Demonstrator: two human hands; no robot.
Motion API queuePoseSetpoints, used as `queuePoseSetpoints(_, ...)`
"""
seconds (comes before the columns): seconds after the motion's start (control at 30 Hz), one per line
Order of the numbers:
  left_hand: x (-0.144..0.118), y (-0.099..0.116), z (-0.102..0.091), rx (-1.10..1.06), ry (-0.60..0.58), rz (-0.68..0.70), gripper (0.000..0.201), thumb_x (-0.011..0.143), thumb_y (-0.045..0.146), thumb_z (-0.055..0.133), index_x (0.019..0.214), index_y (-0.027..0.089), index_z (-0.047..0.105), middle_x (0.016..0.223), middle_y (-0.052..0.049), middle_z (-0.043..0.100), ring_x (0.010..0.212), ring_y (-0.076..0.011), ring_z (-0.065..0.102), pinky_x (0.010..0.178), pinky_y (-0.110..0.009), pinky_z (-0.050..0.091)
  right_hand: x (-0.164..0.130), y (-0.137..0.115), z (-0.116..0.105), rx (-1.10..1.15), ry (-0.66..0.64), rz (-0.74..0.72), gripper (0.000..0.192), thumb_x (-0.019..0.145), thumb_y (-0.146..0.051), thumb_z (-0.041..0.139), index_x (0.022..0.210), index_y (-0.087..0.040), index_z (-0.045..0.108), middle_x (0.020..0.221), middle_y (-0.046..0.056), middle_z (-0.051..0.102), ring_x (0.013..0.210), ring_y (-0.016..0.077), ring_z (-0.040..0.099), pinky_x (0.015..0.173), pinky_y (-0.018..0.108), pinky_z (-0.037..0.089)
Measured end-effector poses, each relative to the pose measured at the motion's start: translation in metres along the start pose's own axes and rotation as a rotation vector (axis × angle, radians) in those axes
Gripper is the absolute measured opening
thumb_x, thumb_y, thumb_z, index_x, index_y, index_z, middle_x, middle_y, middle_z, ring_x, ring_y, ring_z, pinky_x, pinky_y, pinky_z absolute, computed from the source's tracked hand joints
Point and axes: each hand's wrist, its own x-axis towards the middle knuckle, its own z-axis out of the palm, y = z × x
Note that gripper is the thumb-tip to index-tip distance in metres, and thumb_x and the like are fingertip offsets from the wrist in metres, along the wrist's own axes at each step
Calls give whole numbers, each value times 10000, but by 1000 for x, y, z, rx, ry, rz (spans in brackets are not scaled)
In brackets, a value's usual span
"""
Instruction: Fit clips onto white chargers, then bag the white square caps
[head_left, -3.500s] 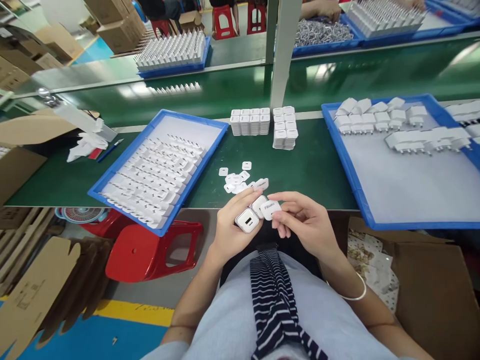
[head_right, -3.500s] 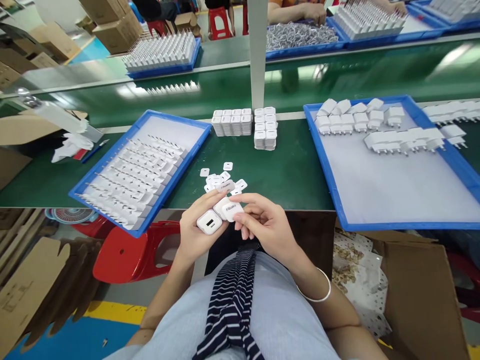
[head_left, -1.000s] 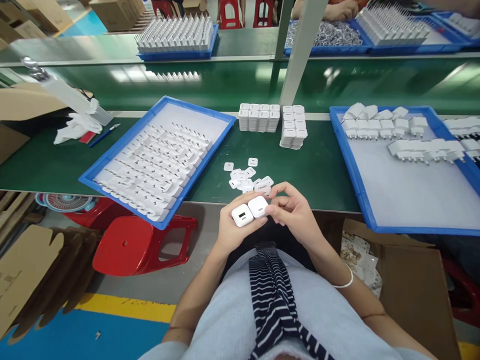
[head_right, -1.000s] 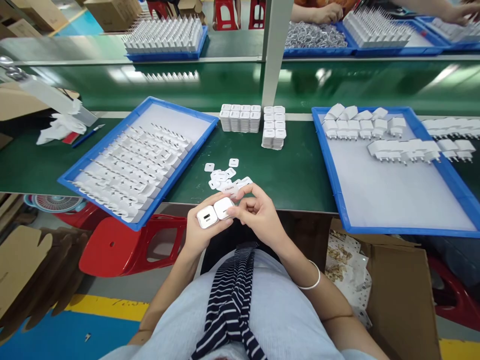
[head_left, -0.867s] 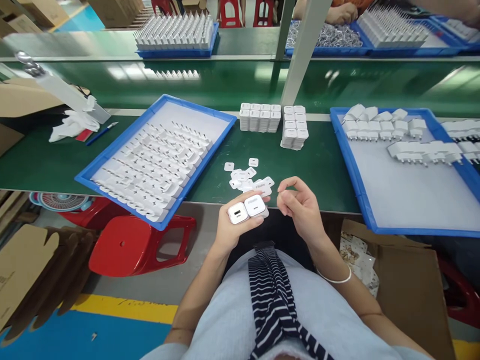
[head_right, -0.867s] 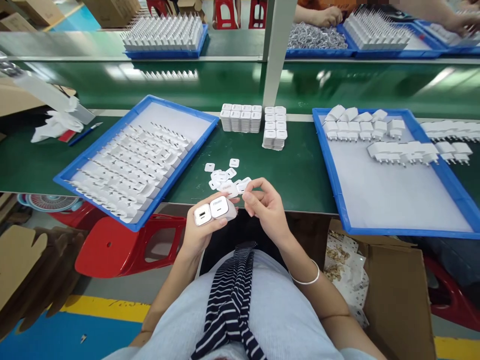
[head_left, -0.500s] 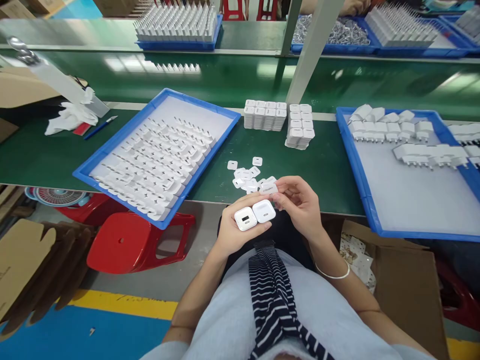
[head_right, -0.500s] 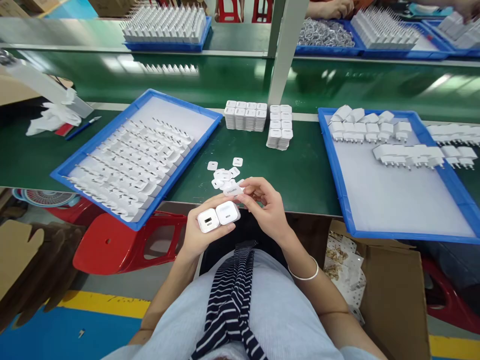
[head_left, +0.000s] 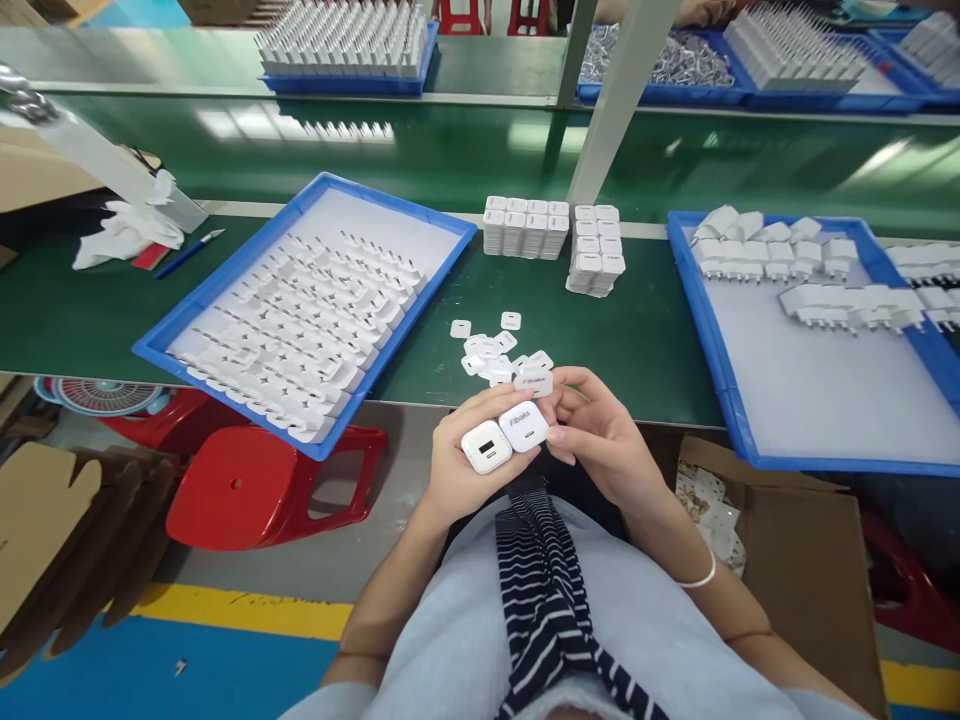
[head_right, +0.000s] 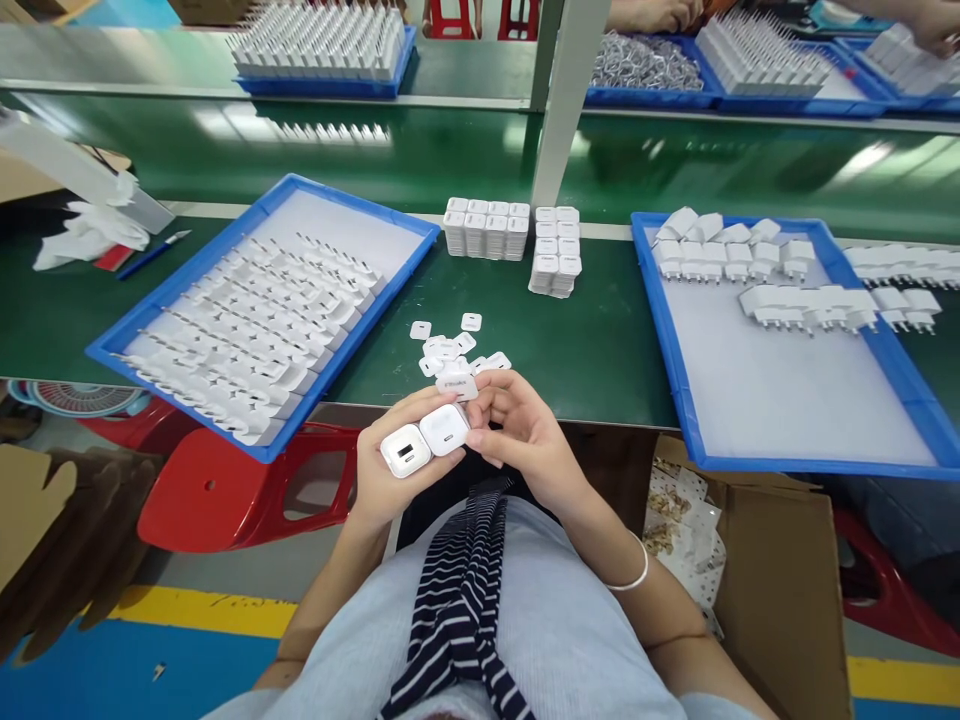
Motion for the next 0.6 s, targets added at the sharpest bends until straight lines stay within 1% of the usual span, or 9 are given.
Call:
queuePoseSetpoints(0.1, 0, 2, 2, 21, 10, 3, 477, 711, 120, 797, 1160, 250, 699, 1157, -55, 726, 1116, -225, 664, 971, -351, 554, 1, 2, 2, 55, 5, -18, 378, 783, -224, 750, 1102, -283, 554, 789, -24, 502, 639, 114, 426, 453, 194, 376)
queuePoseSetpoints(0.23, -1, 4, 3, 23, 15, 7, 478, 712, 106, 789, 1161, 243, 694, 1170, -52, 722, 1115, -213, 666, 967, -325, 551, 1, 4, 1, 127, -39, -36, 376, 790, -176, 744, 1098, -274, 551, 761, -43, 502, 579, 86, 421, 456, 193, 390)
queuePoseSetpoints(0.33, 0, 6, 4, 34, -7, 21, 453, 719, 111, 785, 1148, 229, 695, 1149, -60, 730, 1091, -217, 676, 947, -331, 561, 1, 5, -4, 136, -54, -37, 378, 783, -168, 753, 1086, -266, 548, 744, -51, 512, 559, 81, 437, 462, 199, 399)
queuePoseSetpoints(0.4, 3, 7, 3, 52, -27, 44, 440, 724, 103, 781, 1138, 224, 695, 1140, -65, 733, 1089, -219, 678, 950, -340, 561, 1, 6, -8, 118, -59, -46, 379, 782, -171, 758, 1085, -268, 552, 751, -46, 524, 580, 89, 457, 460, 196, 395)
queuePoseSetpoints(0.47, 6, 8, 3, 52, -76, 73, 431, 733, 91, 771, 1135, 221, 691, 1150, -72, 730, 1095, -221, 677, 962, -350, 556, 4, 8, -14, 82, -59, -80, 308, 804, -190, 746, 1046, -264, 572, 790, -31, 544, 617, 96, 476, 457, 189, 385)
queuePoseSetpoints(0.53, 9, 8, 3, 39, -155, 84, 416, 748, 88, 755, 1137, 218, 686, 1181, -82, 717, 1101, -226, 677, 970, -361, 552, 8, 8, -19, 9, -36, -138, 182, 834, -209, 722, 959, -245, 595, 855, -15, 567, 637, 90, 491, 462, 188, 389)
queuePoseSetpoints(0.6, 11, 6, 4, 37, -210, 76, 413, 762, 91, 741, 1151, 216, 680, 1224, -94, 696, 1125, -234, 668, 989, -376, 540, 12, 7, -25, -126, 43, -208, 95, 860, -213, 697, 878, -222, 604, 903, -4, 591, 640, 83, 517, 487, 199, 419)
